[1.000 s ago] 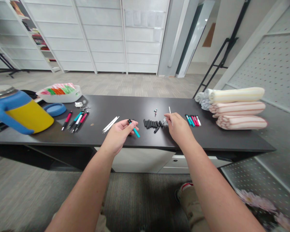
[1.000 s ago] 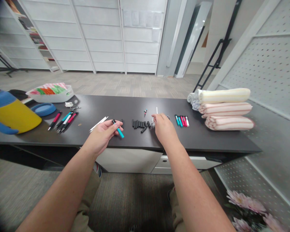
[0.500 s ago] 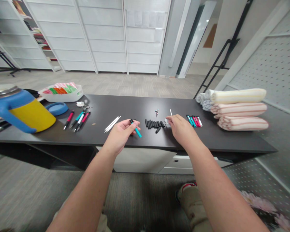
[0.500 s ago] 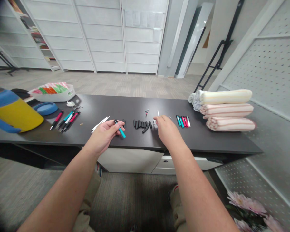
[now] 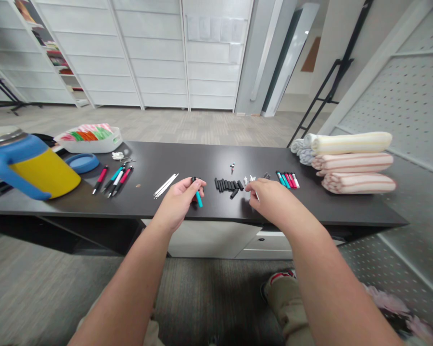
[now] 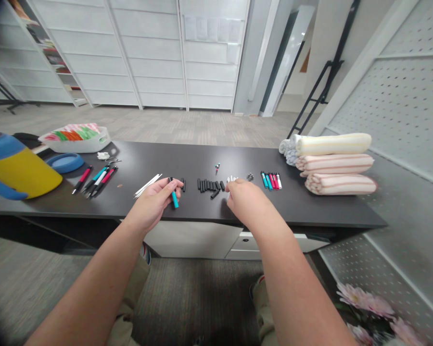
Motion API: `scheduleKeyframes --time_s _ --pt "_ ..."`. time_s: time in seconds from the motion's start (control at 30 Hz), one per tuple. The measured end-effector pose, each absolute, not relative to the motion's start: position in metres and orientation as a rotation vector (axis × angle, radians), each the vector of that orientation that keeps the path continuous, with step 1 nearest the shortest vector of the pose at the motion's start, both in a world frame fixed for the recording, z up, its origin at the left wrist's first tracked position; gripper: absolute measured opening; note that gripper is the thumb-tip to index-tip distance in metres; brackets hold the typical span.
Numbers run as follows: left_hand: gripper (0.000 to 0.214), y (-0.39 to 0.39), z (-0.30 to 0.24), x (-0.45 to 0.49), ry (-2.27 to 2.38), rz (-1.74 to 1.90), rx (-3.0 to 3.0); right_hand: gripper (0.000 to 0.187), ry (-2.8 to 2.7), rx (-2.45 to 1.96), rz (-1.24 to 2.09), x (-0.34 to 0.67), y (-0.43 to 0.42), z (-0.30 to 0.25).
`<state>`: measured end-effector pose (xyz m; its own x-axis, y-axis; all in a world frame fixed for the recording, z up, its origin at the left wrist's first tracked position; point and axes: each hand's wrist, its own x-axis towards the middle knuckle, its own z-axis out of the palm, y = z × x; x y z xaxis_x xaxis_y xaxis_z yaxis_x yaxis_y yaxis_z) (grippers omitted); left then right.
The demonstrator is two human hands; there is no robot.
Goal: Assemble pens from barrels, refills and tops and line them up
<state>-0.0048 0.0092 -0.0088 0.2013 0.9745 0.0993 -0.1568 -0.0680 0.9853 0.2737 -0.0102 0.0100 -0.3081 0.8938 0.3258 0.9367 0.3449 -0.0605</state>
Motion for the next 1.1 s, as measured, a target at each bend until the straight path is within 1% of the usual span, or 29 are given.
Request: scheduleKeyframes --time_s 0.27,0.43,0.57,0.63,0.73,0.8,0.9,1.0,1.1 --pt "0.03 0.011 -0.01 -0.005 0.913 1.172 1.251 0.027 -2.309 -1.614 -0.117 0.276 -0.006 0.008" --pt "0.031 0.01 -0.009 -0.004 0.924 1.173 1.256 0.026 -2.275 -1.6 0.022 0.278 -0.011 0.011" --pt "0.031 0.009 -0.008 -0.004 0.928 1.174 1.254 0.017 -2.142 -1.629 0.107 0.281 -0.014 0.01" --pt "0.031 0.01 -0.008 -0.004 0.929 1.177 1.258 0.013 -2.046 -1.652 0.086 0.283 -0.013 0.011" --pt "0.029 0.009 -0.008 -0.005 0.919 1.177 1.263 0.011 -1.919 -1.655 0.015 0.283 -0.012 0.015" --pt "0.027 0.007 -0.008 -0.003 0.881 1.164 1.254 0.009 -1.866 -1.594 0.026 0.277 -0.014 0.02" --pt "0.024 0.0 -0.006 0.004 0.789 1.102 1.2 0.008 -1.827 -1.445 0.135 0.258 -0.021 0.028" --pt "0.03 -0.009 -0.004 0.013 0.762 0.995 1.225 0.005 -1.873 -1.298 0.236 0.233 -0.031 0.033" --pt "0.037 -0.013 -0.003 0.018 0.773 0.939 1.296 0.004 -1.922 -1.225 0.237 0.216 -0.037 0.034"
